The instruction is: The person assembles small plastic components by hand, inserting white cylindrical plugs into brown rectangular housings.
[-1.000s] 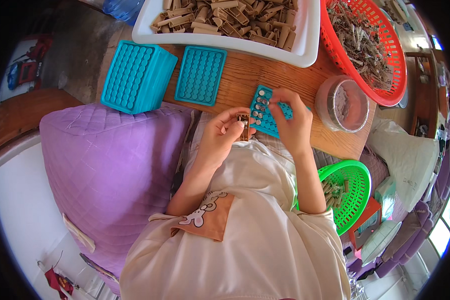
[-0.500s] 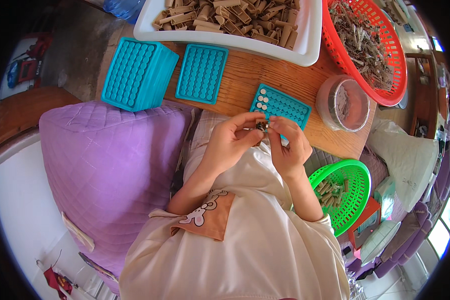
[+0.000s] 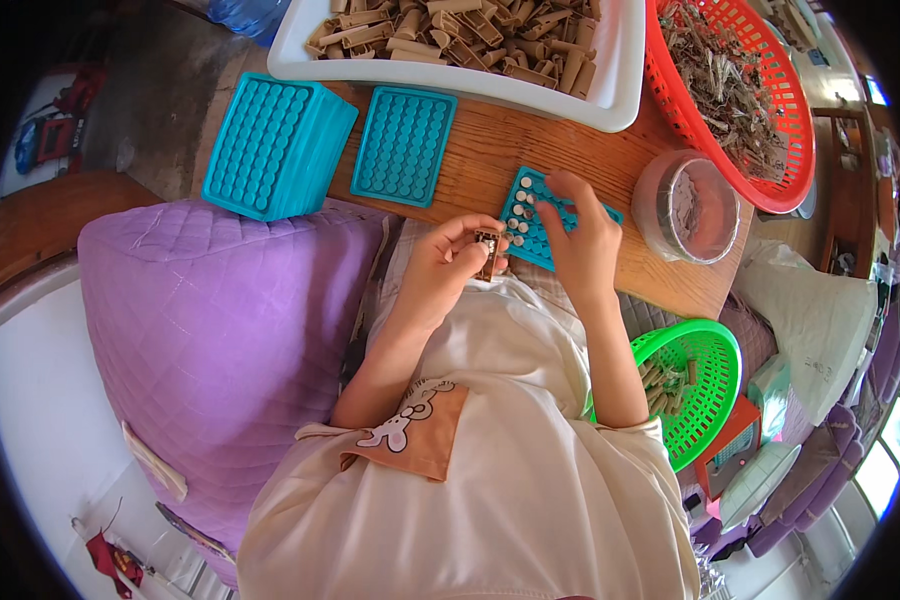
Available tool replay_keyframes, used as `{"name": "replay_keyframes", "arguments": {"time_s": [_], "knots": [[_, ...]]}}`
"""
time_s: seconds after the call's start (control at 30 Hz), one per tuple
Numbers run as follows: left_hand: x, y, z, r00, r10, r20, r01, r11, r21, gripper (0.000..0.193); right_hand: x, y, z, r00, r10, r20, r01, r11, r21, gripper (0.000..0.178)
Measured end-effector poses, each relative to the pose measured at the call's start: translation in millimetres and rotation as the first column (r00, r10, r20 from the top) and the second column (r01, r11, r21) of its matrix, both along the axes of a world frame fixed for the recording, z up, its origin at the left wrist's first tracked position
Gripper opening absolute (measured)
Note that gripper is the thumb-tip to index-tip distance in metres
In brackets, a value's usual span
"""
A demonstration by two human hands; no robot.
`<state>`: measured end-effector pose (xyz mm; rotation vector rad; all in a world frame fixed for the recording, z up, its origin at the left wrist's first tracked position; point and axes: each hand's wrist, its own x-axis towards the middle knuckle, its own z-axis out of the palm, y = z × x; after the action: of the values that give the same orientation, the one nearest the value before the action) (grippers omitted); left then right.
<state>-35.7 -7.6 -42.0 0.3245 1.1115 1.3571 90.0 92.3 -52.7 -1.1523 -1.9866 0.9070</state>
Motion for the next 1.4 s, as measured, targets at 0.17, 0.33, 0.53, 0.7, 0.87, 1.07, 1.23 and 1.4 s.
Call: {"name": "replay_keyframes", "arguments": {"time_s": [0.17,0.33,0.53,0.7,0.87,1.07,1.23,1.4], "knots": [[-2.3,-0.3,-0.3,1.000,-0.018,-0.006,0.019,0.999,0.029,0.021,-4.1,4.8,-12.3,0.940,0.072,0.334,-0.123,0.983,0.134,0.019],[-1.3,-1.1,5.8,1.000,-0.022,-0.004,0.022,1.000,0.021,0.024,-2.1,5.2,0.6,0.976,0.079,0.202,-0.092,0.994,0.056,0.019],[5.1,-3.5,11.0,0.999,-0.048,0.014,0.047,0.997,0.057,0.027,6.0,-25.7,32.0,0.982,0.090,-0.165,-0.086,0.996,0.031,0.025],[11.6,0.6,17.2,0.996,-0.093,-0.010,0.093,0.992,0.083,0.028,0.1,-42.4,29.3,0.977,0.167,-0.131,-0.109,0.923,0.368,0.023],[13.6,2.3,20.0,0.993,-0.096,-0.067,0.100,0.993,0.055,0.027,4.2,-39.7,28.7,0.976,0.178,-0.122,-0.135,0.945,0.299,0.024],[15.8,-1.0,9.2,0.856,-0.321,-0.404,0.302,0.947,-0.112,0.028,17.8,-17.7,56.4,0.899,0.402,0.174,-0.388,0.915,-0.106,0.024],[7.4,8.9,26.3,0.652,-0.498,-0.571,0.489,0.852,-0.185,0.027,7.5,9.8,71.0,0.759,0.580,0.297,-0.473,0.804,-0.362,0.030],[-9.9,6.0,8.1,0.940,-0.303,-0.159,0.314,0.948,0.052,0.026,-17.2,38.4,73.3,0.708,0.695,0.127,-0.652,0.712,-0.261,0.033]]}}
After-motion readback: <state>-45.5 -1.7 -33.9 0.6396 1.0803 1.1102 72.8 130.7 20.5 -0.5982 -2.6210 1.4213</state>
